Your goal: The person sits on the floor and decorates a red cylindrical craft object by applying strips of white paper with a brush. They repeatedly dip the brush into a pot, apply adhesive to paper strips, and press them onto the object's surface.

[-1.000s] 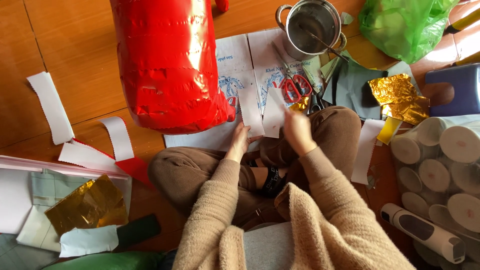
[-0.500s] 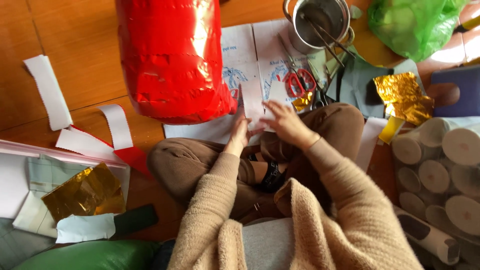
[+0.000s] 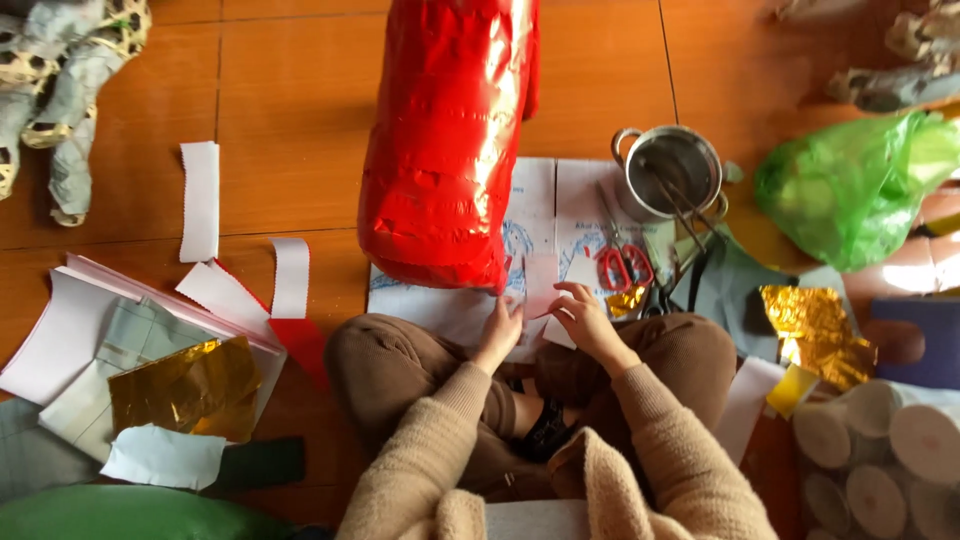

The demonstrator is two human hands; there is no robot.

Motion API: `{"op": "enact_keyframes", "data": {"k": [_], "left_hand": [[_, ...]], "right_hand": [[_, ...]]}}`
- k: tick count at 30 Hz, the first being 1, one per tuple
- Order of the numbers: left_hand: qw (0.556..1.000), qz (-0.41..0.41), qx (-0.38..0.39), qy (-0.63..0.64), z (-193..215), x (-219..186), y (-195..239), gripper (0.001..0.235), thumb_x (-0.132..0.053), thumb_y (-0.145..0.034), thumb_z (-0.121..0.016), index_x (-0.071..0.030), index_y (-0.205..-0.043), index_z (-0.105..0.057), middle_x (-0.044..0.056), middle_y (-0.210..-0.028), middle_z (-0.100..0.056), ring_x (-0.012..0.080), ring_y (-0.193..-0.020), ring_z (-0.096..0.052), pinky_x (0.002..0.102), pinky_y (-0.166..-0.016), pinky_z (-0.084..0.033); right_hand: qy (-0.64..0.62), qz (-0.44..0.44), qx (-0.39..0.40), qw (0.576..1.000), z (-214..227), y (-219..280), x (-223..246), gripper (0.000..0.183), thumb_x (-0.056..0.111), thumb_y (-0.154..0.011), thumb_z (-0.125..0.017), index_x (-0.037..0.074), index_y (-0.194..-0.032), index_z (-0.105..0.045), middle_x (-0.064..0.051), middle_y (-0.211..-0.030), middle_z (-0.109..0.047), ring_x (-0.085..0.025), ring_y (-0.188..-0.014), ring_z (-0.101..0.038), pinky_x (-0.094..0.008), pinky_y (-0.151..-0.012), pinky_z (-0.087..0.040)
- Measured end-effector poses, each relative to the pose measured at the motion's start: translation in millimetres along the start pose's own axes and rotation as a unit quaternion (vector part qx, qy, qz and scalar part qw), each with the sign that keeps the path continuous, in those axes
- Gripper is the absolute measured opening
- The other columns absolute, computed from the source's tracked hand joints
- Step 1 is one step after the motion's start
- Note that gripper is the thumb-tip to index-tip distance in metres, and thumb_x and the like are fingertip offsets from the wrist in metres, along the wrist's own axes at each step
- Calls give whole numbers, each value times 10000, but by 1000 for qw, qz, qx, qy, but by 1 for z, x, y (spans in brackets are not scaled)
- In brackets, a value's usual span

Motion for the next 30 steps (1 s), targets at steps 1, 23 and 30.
{"op": "enact_keyframes", "data": {"k": [1, 23, 30], "left_hand": [[1000, -4, -5, 4, 12, -18, 17, 438, -469, -945, -570, -224, -1293, -469, 137, -1257, -635, 337, -1166, -619, 473, -980, -528], [927, -335, -32, 166, 92, -178, 165, 86, -97, -920, -690, -56, -996, -687, 139, -897, -762, 187, -904, -737, 334, -813, -580], [905, -394, -20, 160, 129, -230, 226, 74, -58, -926, -667, -10, -974, -695, 172, -915, -756, 277, -919, -745, 409, -833, -580]], "right_hand": [[3, 7, -1, 1000, 0, 0, -2, 64, 158, -852, -715, 199, -900, -721, -44, -1239, -612, -325, -1191, -585, -461, -898, -517], [-516, -358, -89, 773, -11, 12, -49, 404, 44, -867, -694, 85, -1263, -625, -107, -846, -660, -184, -693, -658, -260, -564, -561], [-610, -299, -122, 724, 14, 4, -11, 115, -8, -834, -734, 11, -947, -724, -39, -791, -665, -117, -700, -636, -254, -645, -571]]}}
Point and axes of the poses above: each hand's wrist, its own y-axis away from the middle knuckle, its own z-axis out of the back of the hand, x = y × z, the point moved 8 cm from there along -y, towards the middle knuckle
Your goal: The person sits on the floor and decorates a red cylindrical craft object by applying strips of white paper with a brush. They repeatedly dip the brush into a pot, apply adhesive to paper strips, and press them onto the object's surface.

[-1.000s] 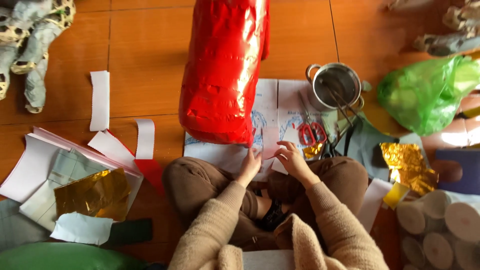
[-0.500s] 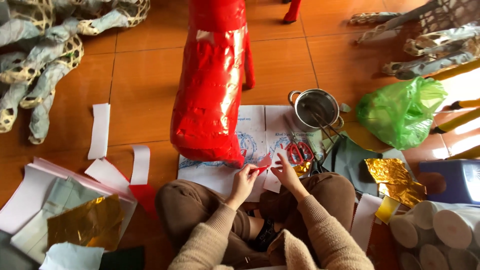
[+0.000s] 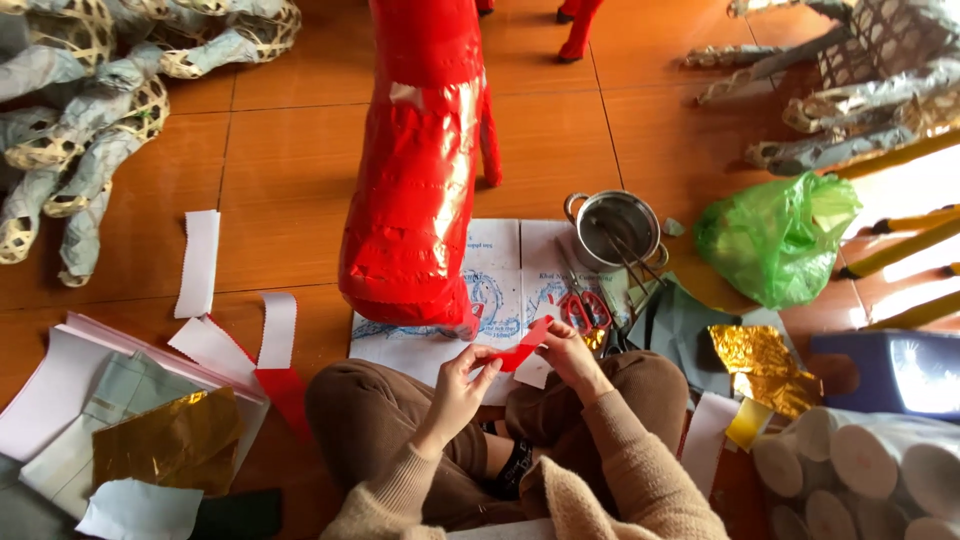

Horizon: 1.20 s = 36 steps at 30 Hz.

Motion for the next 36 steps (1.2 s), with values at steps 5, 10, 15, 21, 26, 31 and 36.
{"op": "enact_keyframes", "data": {"k": [5, 10, 15, 21, 26, 31, 36], "left_hand": [[968, -191, 80, -139, 20, -107, -18, 115, -22, -909, -637, -24, -1021, -611, 139, -1099, -692, 252, -1048, -689, 322, -974, -549], [975, -179, 37, -129, 64, -166, -76, 138, 13, -867, -690, -81, -956, -738, 96, -937, -762, 281, -912, -744, 390, -808, -583], [995, -95, -4, -20, 117, -193, -180, 146, -55, -954, -590, -90, -1005, -723, 60, -928, -744, 159, -927, -674, 351, -908, -534], [976, -179, -124, -5, 171, -188, -308, 175, -149, -1046, -515, -106, -1008, -680, 49, -897, -682, 156, -892, -640, 355, -903, -513], [962, -224, -156, 7, 172, -189, -369, 229, -162, -1075, -425, -94, -1001, -631, 51, -850, -642, 167, -836, -634, 372, -888, -494], [961, -234, -137, 50, 168, -168, -406, 240, -170, -1083, -392, -110, -933, -570, 3, -761, -565, 109, -771, -600, 329, -861, -490], [970, -206, -90, 96, 157, -172, -407, 242, -284, -1059, -405, -112, -931, -515, -12, -813, -526, 76, -682, -421, 234, -593, -351]], "right_hand": [[57, 154, 231, 959, -73, 10, 128, 158, -60, -884, -620, 62, -928, -711, -69, -1020, -621, -151, -840, -584, -279, -702, -479], [77, 254, 302, 916, -171, 23, 240, 125, 73, -911, -634, -40, -941, -678, -187, -1010, -586, -209, -833, -578, -277, -686, -441], [106, 397, 273, 870, -239, -21, 327, 187, 123, -973, -600, -17, -861, -650, -180, -953, -609, -253, -908, -595, -310, -757, -420], [102, 477, 162, 858, -315, -77, 404, 157, 91, -1041, -529, 16, -976, -649, -96, -947, -632, -161, -869, -596, -319, -827, -513], [32, 500, 146, 853, -325, -138, 398, 133, 103, -1034, -553, 32, -926, -587, -97, -1074, -613, -121, -861, -575, -287, -788, -504], [-11, 472, 190, 861, -334, -155, 393, 147, 152, -1049, -535, 58, -941, -503, -93, -1211, -572, -115, -864, -575, -277, -786, -515], [7, 413, 214, 885, -347, -131, 398, 136, 230, -1026, -521, 136, -938, -480, 34, -887, -521, -50, -769, -453, -189, -728, -440]]}}
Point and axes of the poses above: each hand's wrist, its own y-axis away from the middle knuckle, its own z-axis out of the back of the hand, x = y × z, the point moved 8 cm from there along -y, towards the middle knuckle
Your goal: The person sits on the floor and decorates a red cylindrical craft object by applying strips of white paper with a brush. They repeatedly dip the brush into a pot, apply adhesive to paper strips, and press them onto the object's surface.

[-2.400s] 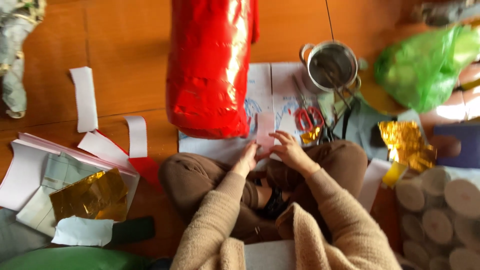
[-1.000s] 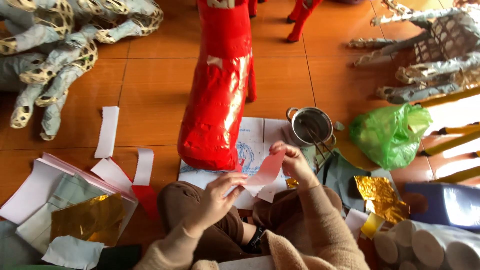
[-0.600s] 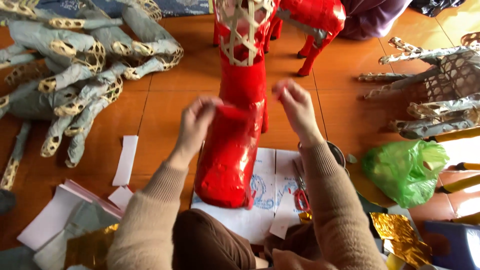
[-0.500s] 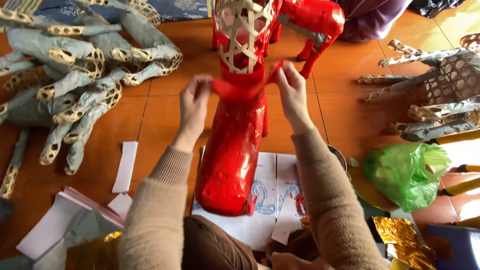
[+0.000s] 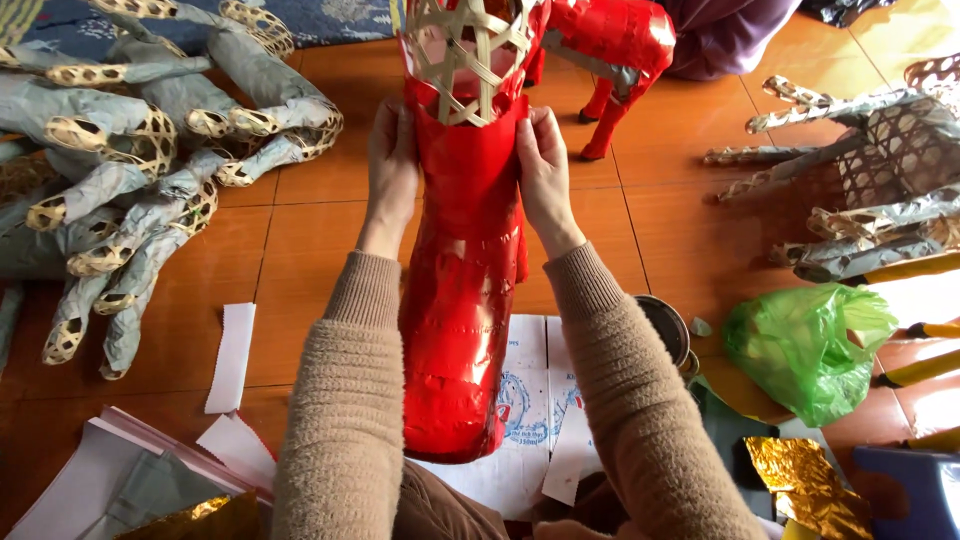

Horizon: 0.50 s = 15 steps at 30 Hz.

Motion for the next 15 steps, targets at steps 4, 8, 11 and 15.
{"op": "enact_keyframes", "data": {"k": [4, 8, 11, 15], "left_hand": [[999, -17, 10, -49, -1, -9, -6, 243, -270, -1065, -396, -112, -911, -497, 2, -801, -494, 94, -682, -412, 244, -610, -351], [999, -23, 25, -29, -2, -5, -11, 199, -214, -1067, -415, -103, -935, -514, 3, -827, -541, 91, -713, -469, 228, -646, -395], [999, -2, 33, -6, -2, 1, -13, 176, -192, -1064, -431, -119, -919, -500, -10, -823, -537, 80, -717, -465, 215, -655, -391], [988, 107, 46, 96, -6, 11, -11, 147, -202, -1032, -511, -124, -911, -541, 2, -870, -598, 81, -745, -519, 203, -665, -428]], "right_hand": [[47, 2, -3, 999, -3, 1, 2, 136, 233, -1042, -478, 143, -941, -460, 55, -843, -460, -34, -727, -389, -180, -678, -401], [95, 22, -8, 995, -5, 1, 5, 156, 253, -1049, -452, 140, -941, -459, 52, -860, -448, -46, -760, -389, -199, -720, -400], [120, 24, -23, 992, -4, -1, 5, 150, 225, -1053, -435, 140, -930, -447, 53, -861, -416, -52, -767, -359, -208, -733, -380], [172, 18, -42, 984, -6, -3, 4, 122, 196, -1048, -364, 120, -1083, -454, 16, -990, -449, -76, -856, -397, -236, -850, -386]]}}
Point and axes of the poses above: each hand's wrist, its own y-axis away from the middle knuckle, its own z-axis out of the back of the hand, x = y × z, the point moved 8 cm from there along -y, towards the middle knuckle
